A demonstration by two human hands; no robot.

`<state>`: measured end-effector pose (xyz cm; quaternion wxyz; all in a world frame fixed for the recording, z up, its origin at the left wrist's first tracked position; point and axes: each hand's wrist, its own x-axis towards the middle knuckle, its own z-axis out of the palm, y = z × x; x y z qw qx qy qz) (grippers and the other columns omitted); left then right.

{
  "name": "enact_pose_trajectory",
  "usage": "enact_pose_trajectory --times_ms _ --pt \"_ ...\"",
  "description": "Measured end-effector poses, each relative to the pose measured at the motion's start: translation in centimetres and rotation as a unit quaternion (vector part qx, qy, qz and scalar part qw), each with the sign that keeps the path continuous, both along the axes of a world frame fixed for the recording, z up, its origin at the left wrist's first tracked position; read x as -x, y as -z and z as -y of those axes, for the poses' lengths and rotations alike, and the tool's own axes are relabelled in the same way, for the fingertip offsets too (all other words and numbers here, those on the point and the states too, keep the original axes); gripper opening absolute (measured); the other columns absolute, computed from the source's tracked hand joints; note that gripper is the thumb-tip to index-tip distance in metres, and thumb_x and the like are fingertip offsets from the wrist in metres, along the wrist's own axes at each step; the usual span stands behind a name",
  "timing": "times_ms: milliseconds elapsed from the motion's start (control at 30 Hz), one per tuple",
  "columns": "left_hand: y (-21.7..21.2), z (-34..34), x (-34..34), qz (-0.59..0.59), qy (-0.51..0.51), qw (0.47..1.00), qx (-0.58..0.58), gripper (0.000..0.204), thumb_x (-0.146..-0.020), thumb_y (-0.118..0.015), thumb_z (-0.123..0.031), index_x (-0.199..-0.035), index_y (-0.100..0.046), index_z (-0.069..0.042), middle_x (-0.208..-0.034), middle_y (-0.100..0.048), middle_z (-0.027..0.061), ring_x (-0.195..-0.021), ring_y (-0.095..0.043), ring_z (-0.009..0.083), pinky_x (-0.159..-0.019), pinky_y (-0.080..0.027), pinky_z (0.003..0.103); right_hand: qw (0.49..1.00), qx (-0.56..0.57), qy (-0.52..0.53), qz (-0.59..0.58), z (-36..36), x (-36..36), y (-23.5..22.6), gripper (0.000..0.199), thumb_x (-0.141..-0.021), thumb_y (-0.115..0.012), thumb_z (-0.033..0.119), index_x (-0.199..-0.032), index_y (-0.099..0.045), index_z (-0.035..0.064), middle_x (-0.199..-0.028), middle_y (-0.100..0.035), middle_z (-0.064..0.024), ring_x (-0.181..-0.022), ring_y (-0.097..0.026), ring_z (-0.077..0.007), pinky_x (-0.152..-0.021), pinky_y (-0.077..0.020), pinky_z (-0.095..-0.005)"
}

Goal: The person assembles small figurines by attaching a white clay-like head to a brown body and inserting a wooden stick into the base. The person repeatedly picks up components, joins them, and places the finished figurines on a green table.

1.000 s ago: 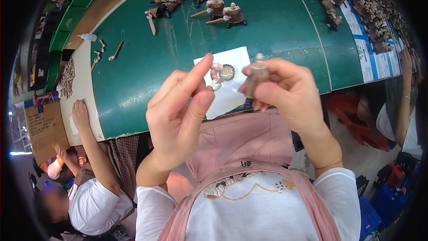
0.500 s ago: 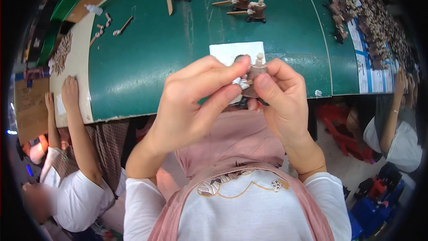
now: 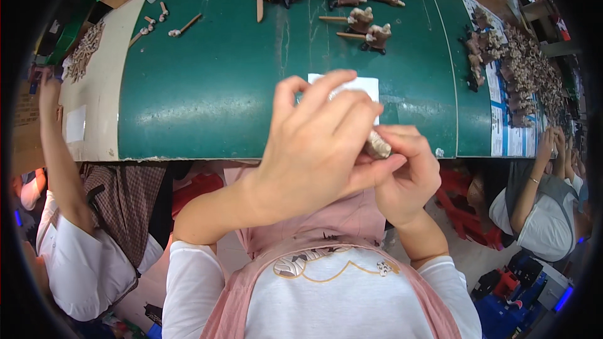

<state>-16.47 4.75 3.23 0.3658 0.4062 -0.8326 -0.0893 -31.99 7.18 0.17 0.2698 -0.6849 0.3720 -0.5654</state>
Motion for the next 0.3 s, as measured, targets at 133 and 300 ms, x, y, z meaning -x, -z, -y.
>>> enact_pose_trajectory --times_ms 133,300 --pt "1.6 -0.6 -0.7 -0.038 0.016 0.999 0.006 0.028 -0.07 -0.072 -0.024 -0.088 -0.06 -0.007 -0.094 -0.064 0.0076 -0.105 -0.061 0.0255 -0.083 -0.038 0.043 0.994 -0.039 0.023 -0.095 -1.3 -0.1 0.3 0.017 -0.078 -0.066 -0.003 -0.093 -0.06 -0.0049 -0.085 -0.064 -0.0154 -0.074 -0.062 -0.0209 -0.066 -0.0506 -0.0286" --pt "-2.4 0.5 -5.7 -0.032 -0.026 0.998 -0.055 0.051 -0.079 -0.069 -0.037 -0.114 -0.059 0.0 -0.13 -0.051 0.0186 -0.126 -0.047 0.0291 -0.096 -0.037 0.043 0.997 -0.07 -0.009 0.001 1.1 -1.8 -1.3 0.019 -0.075 -0.066 -0.007 -0.092 -0.06 -0.004 -0.091 -0.064 -0.0147 -0.079 -0.062 -0.0213 -0.074 -0.0503 -0.03"
